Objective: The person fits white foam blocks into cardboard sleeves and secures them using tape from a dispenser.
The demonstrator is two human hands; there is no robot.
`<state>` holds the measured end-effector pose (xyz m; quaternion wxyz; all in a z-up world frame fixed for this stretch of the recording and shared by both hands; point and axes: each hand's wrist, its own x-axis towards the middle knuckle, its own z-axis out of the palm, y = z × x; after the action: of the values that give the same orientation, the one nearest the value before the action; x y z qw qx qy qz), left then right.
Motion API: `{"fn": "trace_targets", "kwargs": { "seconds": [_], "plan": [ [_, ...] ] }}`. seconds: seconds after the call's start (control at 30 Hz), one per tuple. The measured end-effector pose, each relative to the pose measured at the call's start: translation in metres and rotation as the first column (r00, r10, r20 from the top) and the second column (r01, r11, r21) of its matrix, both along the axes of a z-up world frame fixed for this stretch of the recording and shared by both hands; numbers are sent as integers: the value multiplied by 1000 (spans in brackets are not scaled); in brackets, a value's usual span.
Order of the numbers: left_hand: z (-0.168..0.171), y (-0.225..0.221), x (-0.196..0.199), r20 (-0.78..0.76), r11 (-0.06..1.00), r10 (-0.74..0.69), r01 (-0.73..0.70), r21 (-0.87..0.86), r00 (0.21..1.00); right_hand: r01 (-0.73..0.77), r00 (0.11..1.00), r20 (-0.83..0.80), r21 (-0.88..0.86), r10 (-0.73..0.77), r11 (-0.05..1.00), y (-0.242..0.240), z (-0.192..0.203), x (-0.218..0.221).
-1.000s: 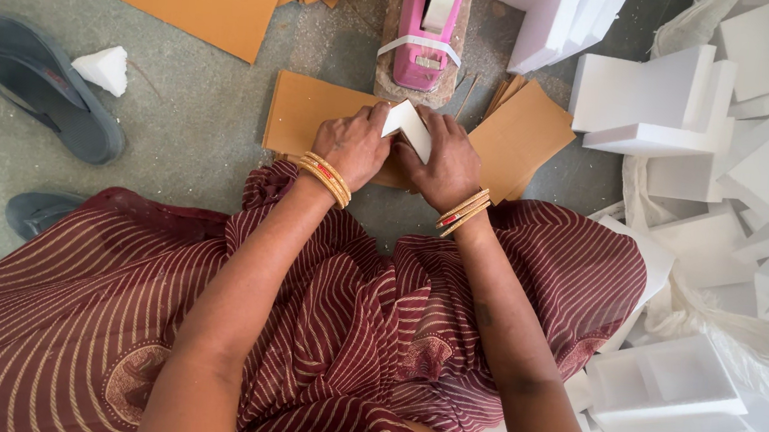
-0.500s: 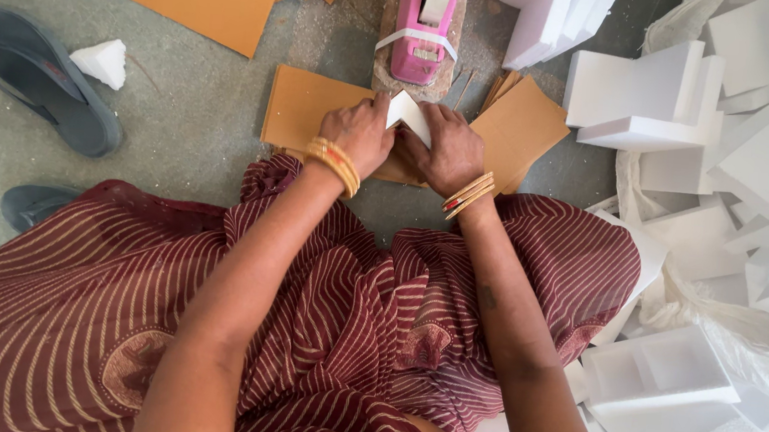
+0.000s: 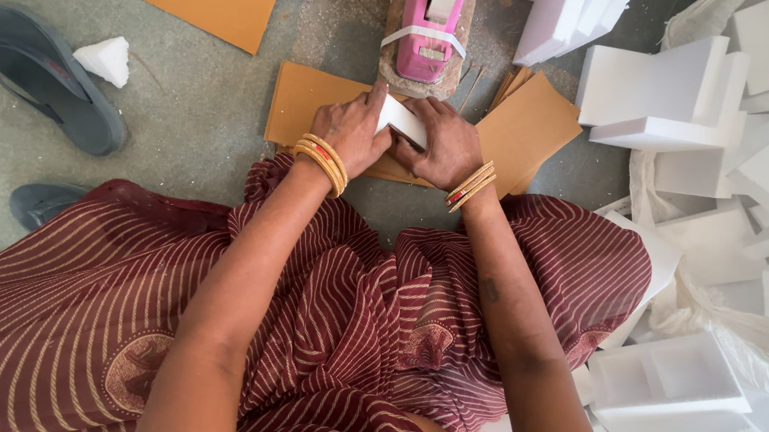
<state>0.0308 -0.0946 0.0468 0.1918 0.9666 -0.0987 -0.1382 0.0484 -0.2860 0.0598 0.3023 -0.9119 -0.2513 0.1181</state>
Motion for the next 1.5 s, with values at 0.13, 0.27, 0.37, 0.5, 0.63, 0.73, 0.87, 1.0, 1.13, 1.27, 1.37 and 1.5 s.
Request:
{"fn": "trace_targets", "kwargs": {
  "seconds": [0.13, 0.27, 0.37, 0.5, 0.63, 0.73, 0.87, 1.0, 1.13, 1.27, 1.37, 1.5],
  "plan": [
    [4, -3, -4, 25, 999, -4, 3, 43, 1000, 17, 1000, 4, 72, -17, 997, -4, -10, -2],
    [5, -5, -5, -21, 999, 39, -39, 31, 999, 199, 968, -213, 347, -130, 916, -28, -22, -2],
    [2, -8, -7, -19, 998, 55, -55, 32, 998, 357, 930, -266, 501, -252, 788, -44, -31, 12],
    [-5, -12, -7, 20, 995, 99, -99, -3, 995, 568, 810, -483, 504, -333, 650, -46, -44, 50],
    [-12, -14, -5, 46, 989, 131, -127, -75, 990, 601, 744, -572, 348, -345, 720, -26, -55, 94],
    [-14, -17, -4, 46, 985, 165, -163, -52, 985, 600, 716, -609, 290, -341, 745, -12, -51, 111],
    [-16, -22, 0, 60, 979, 203, -200, -49, 977, 586, 777, -561, 476, -286, 656, -12, -33, 76],
    [-20, -25, 5, 56, 971, 235, -233, -44, 970, 584, 776, -592, 542, -219, 604, -9, -41, -20],
    [-24, -27, 13, 17, 969, 244, -243, -48, 970, 717, 642, -730, 464, -234, 521, -3, -73, -57],
    [-21, -28, 9, 67, 970, 243, -241, -40, 968, 740, 615, -764, 472, -197, 478, 5, -96, -48],
    [-22, -28, 7, 95, 970, 242, -237, -58, 966, 790, 576, -779, 453, -248, 412, 14, -105, -43],
    [-24, -29, -1, 127, 966, 251, -241, -88, 960, 864, 493, -804, 409, -334, 292, 23, -112, -49]
  ]
}}
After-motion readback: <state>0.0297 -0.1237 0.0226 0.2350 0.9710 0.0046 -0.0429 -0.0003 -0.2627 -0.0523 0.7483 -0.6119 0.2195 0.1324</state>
